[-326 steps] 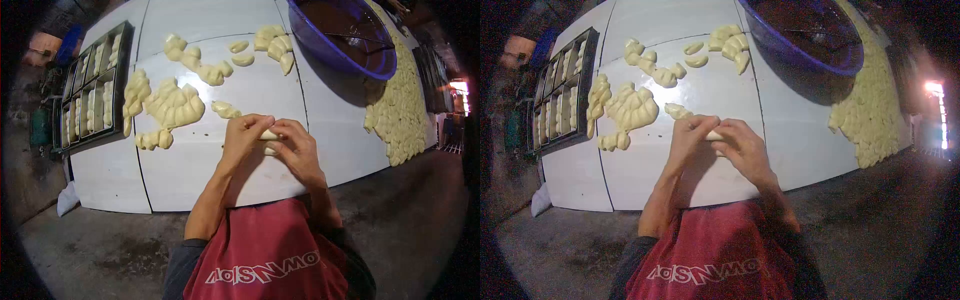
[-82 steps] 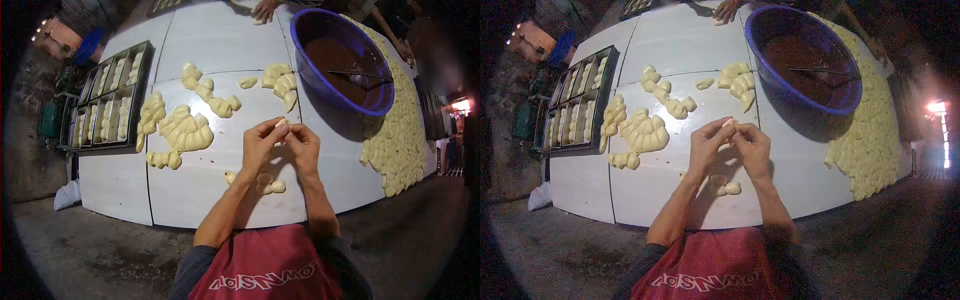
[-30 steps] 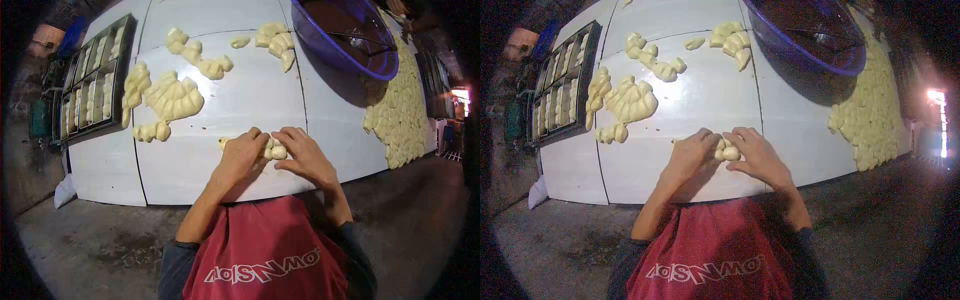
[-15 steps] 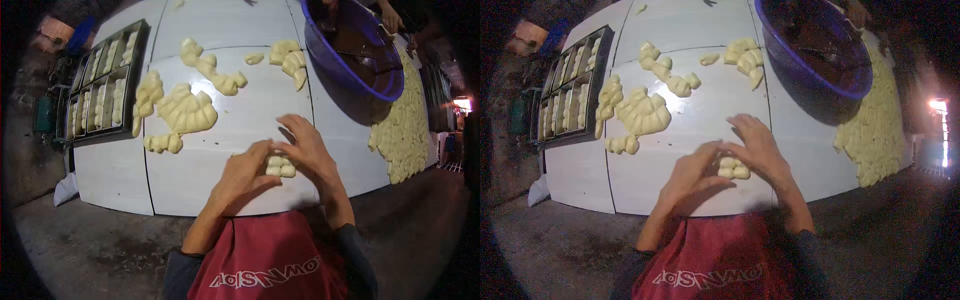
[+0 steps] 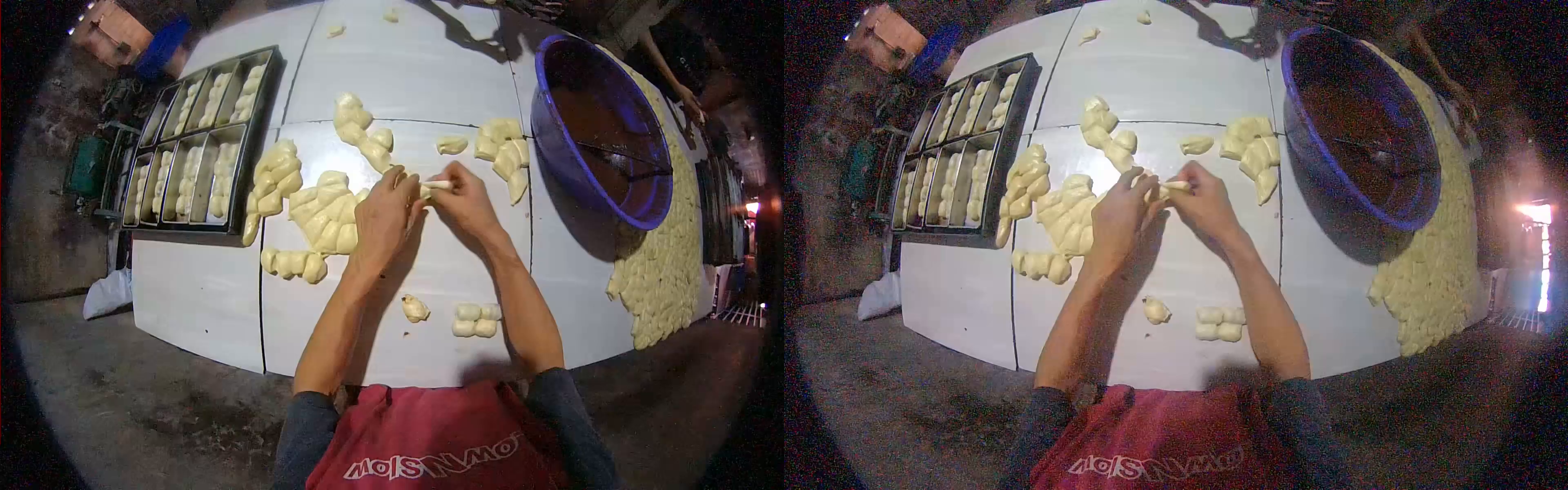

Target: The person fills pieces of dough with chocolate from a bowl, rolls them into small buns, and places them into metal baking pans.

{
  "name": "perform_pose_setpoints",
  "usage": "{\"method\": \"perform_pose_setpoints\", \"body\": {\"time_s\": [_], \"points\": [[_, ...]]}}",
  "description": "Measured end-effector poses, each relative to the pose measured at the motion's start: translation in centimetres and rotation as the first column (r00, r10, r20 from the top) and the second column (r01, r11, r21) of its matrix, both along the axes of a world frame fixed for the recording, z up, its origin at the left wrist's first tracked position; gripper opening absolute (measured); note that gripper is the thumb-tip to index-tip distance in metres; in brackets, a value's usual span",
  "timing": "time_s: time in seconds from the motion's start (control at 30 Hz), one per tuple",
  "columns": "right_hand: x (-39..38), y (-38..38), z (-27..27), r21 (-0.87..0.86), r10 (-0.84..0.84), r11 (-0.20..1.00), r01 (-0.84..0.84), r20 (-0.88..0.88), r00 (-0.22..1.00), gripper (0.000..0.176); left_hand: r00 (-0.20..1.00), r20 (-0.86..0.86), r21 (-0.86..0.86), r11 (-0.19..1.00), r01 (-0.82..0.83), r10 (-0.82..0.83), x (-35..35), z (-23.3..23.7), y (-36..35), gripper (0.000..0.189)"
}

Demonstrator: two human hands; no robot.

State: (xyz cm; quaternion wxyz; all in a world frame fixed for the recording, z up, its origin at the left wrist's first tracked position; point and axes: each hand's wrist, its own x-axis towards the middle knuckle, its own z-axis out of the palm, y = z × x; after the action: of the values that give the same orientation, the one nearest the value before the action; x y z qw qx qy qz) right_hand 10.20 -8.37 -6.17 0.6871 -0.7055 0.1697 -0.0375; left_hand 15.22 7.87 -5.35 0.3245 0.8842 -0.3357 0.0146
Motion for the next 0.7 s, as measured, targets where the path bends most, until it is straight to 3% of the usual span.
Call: {"method": "perform_pose_setpoints", "body": {"time_s": [0.03,0.1,0.23,0.4,0.53,0.63,0.67,0.7], "points": [[-0.8,-1.0,-0.1,0.269,-0.010,0.963,0.014,-0.015,1.000,0.023,0.999,-0.034,-0.016,1.000,0.013,-0.014,-0.1,0.1,-0.1,0.038],[-1.9,-1.8,0.3,0.328,-0.109,0.937,0.123,-0.061,0.992,0.030,0.993,-0.103,-0.048,0.998,0.044,-0.049,-0.4,0.1,-0.4,0.035],[-3.2,-2.4,0.6,0.384,0.013,0.922,0.051,-0.163,0.986,0.029,0.989,-0.142,-0.063,0.997,0.042,-0.050,-1.0,0.0,-0.7,0.040],[-3.4,-1.5,-1.6,-0.047,-0.007,0.999,0.004,-0.078,0.997,0.017,0.996,-0.084,-0.056,0.998,0.037,-0.042,-2.5,1.7,-2.3,0.034],[-4.2,-1.7,1.4,0.373,0.071,0.928,-0.007,-0.157,0.985,0.014,0.991,-0.056,0.018,0.992,0.125,-0.123,-1.8,0.1,-2.1,0.024],[-6.7,-3.1,3.9,0.495,0.103,0.867,-0.061,-0.058,0.993,0.013,0.994,-0.035,0.033,0.994,0.102,-0.101,-2.2,0.2,-1.9,0.026],[-7.4,-2.9,4.7,0.521,0.035,0.853,-0.030,0.000,0.999,0.013,0.982,-0.149,0.111,0.985,0.136,-0.118,-1.9,0.5,-2.0,0.036],[-8.0,-3.1,5.3,0.547,-0.039,0.837,0.001,0.058,0.998,0.014,0.988,-0.095,0.056,0.990,0.127,-0.121,-1.9,0.1,-1.8,0.041]]}}
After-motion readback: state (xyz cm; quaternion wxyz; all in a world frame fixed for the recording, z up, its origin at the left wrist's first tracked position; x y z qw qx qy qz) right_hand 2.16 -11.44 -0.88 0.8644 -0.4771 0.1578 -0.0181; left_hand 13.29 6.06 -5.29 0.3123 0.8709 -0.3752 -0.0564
